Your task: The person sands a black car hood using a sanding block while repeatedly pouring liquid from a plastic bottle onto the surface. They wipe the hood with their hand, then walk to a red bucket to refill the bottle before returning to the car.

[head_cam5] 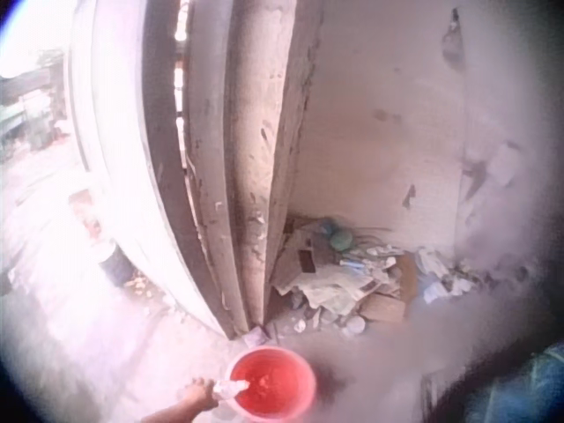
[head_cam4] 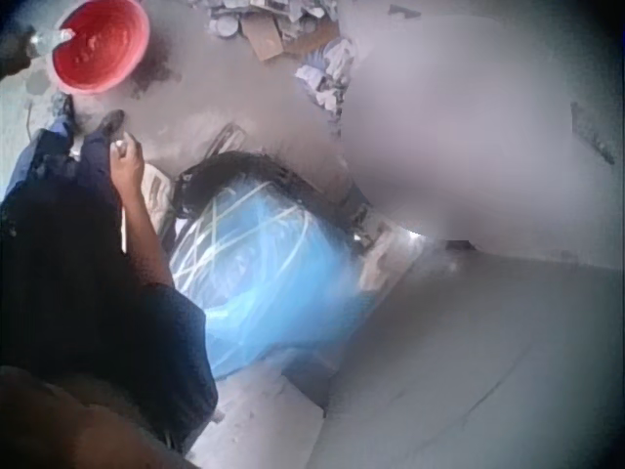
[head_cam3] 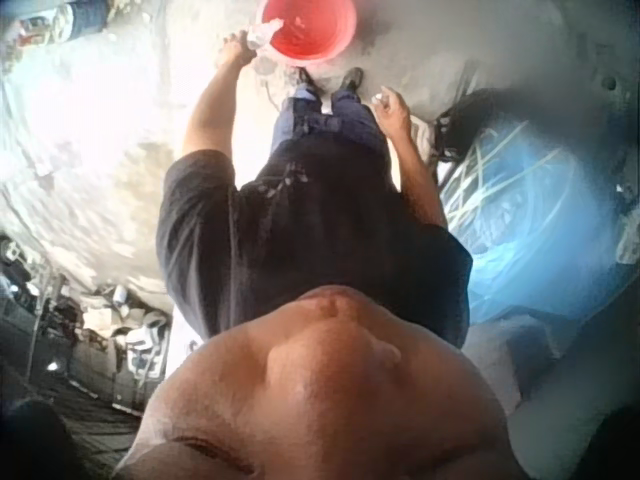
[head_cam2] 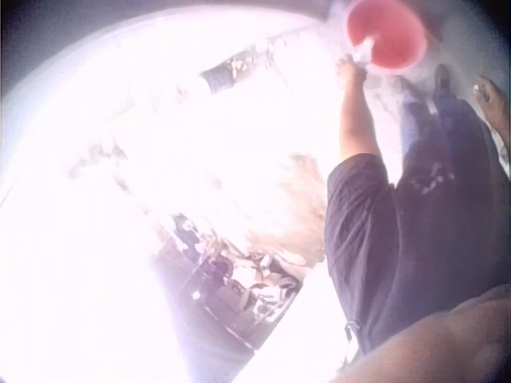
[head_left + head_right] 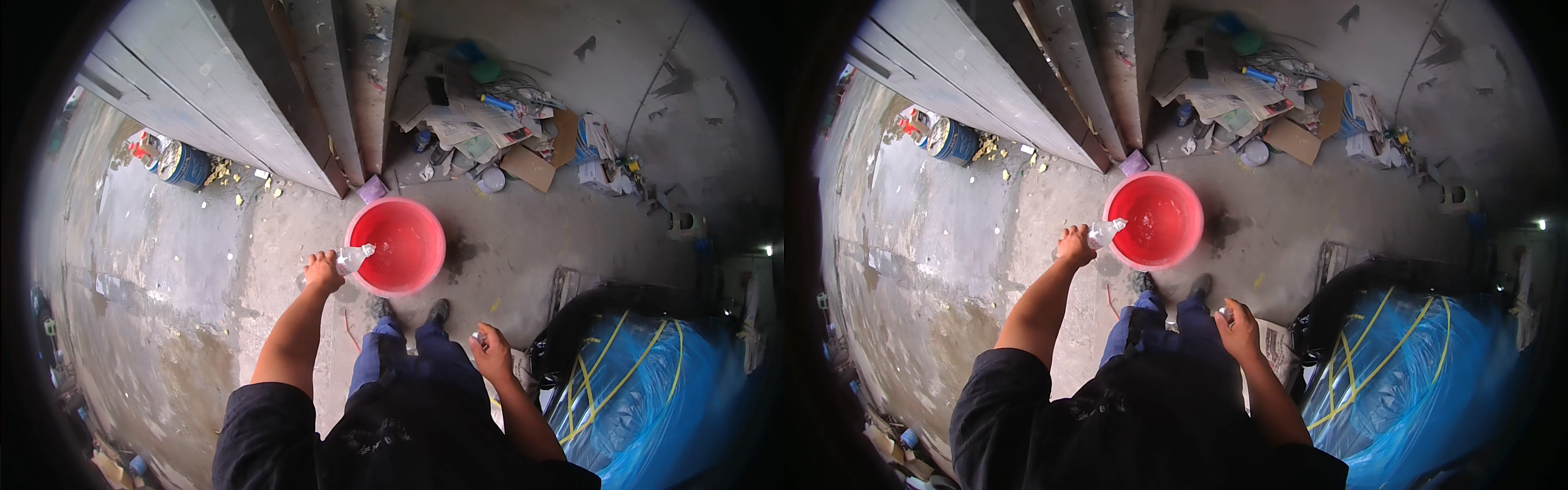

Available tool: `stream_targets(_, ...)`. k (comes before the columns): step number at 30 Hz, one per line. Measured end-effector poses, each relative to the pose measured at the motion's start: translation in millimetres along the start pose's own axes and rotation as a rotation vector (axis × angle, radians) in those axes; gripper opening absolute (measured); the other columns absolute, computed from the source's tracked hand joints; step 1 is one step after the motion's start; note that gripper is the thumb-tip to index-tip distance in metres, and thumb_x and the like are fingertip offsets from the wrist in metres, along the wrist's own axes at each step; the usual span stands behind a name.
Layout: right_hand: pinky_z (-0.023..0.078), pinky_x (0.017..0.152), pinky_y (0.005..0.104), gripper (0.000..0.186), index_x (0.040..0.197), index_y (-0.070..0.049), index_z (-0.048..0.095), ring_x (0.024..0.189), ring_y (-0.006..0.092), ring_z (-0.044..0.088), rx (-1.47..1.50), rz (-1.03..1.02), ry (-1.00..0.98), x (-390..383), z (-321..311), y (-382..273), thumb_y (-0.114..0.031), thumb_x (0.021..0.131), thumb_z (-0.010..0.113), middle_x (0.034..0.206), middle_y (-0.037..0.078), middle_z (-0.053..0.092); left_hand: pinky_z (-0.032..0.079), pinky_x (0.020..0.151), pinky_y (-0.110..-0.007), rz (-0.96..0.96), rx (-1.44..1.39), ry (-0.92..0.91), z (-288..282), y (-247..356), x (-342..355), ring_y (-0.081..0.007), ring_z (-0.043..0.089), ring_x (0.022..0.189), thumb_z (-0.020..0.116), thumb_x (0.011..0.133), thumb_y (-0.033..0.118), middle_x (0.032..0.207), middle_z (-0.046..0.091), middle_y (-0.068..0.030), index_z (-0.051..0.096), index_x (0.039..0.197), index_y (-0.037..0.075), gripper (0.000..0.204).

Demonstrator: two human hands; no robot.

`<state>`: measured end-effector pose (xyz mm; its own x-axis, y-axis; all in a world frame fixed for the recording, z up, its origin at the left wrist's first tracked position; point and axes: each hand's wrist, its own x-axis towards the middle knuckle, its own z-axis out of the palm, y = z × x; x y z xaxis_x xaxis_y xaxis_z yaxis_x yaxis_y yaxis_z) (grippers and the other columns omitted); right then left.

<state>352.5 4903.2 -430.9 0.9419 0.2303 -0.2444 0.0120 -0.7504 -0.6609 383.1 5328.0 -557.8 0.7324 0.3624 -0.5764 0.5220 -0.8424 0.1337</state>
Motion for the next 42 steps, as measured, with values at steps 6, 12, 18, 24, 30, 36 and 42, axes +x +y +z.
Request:
stream_targets(6, 0.054, 0.076, 0.0384, 0.041, 0.119, -0.001, 0.06, 0.083, 0.0307, 0.067, 0.018, 0.008, 0.032, -4, 3, -7, -0.021, 0.085, 0.071, 0.103, 0.018, 0.067, 0.044, 0.1, -0.051, -0.014, 0.054, -0.035, -3, 3, 2, -0.0328, 0.046, 0.127, 0.077, 0.071, 0.026, 0.129, 0.054, -0.0113, 0.052, 0.13, 0.015, 0.065)
stream_targets(12, 0.054, 0.075, 0.0379, 0.042, 0.121, -0.001, 0.06, 0.084, 0.0307, 0.067, 0.032, 0.002, 0.048, 1, 0, -17, -0.021, 0.086, 0.071, 0.103, 0.018, 0.067, 0.042, 0.102, -0.052, 0.001, 0.046, -0.04, -4, 12, -1, -0.033, 0.047, 0.127, 0.075, 0.071, 0.025, 0.129, 0.055, -0.0115, 0.052, 0.131, 0.015, 0.065)
stream_targets(18, 0.052, 0.086, 0.0397, 0.042, 0.124, -0.001, 0.057, 0.099, 0.0346, 0.064, 0.054, -0.076, 0.055, 11, -5, -30, -0.016, 0.086, 0.067, 0.111, 0.019, 0.064, 0.042, 0.103, -0.051, 0.137, -0.254, 0.061, -1, 14, -4, -0.0342, 0.048, 0.126, 0.078, 0.067, 0.026, 0.131, 0.055, -0.0145, 0.05, 0.135, 0.015, 0.075)
stream_targets(24, 0.049, 0.093, 0.0416, 0.043, 0.126, -0.002, 0.055, 0.11, 0.0372, 0.059, 0.079, -0.241, 0.066, 51, -19, -83, -0.011, 0.086, 0.065, 0.12, 0.019, 0.06, 0.041, 0.106, -0.045, 0.421, -0.516, 0.276, -13, 36, -17, -0.0395, 0.049, 0.123, 0.077, 0.064, 0.021, 0.129, 0.056, -0.0208, 0.046, 0.137, 0.002, 0.082)
stream_targets(30, 0.053, 0.086, 0.0422, 0.042, 0.127, -0.005, 0.056, 0.103, 0.0381, 0.062, 0.084, -0.497, 0.208, 90, -32, -158, -0.012, 0.087, 0.067, 0.122, 0.019, 0.06, 0.041, 0.105, -0.044, 0.668, -0.659, 0.312, -41, 81, -41, -0.0387, 0.052, 0.121, 0.078, 0.068, 0.019, 0.127, 0.057, -0.0223, 0.049, 0.133, 0.002, 0.073)
stream_targets(36, 0.048, 0.093, 0.0438, 0.045, 0.13, -0.005, 0.054, 0.11, 0.0352, 0.058, -0.088, -0.63, 0.168, 110, -8, -173, -0.019, 0.088, 0.063, 0.121, 0.017, 0.058, 0.043, 0.098, -0.046, 0.874, -0.814, 0.284, -55, 114, -68, -0.0403, 0.055, 0.111, 0.077, 0.067, 0.009, 0.117, 0.057, -0.0219, 0.048, 0.131, 0.0, 0.071)
stream_targets(42, 0.046, 0.099, 0.0437, 0.043, 0.128, -0.003, 0.055, 0.116, 0.0344, 0.055, -0.153, -0.665, 0.058, 87, -32, -170, -0.013, 0.086, 0.055, 0.128, 0.016, 0.057, 0.042, 0.1, -0.046, 0.968, -0.534, 0.419, -51, 125, -80, -0.0426, 0.053, 0.114, 0.082, 0.065, 0.013, 0.119, 0.055, -0.0246, 0.044, 0.133, -0.003, 0.08)
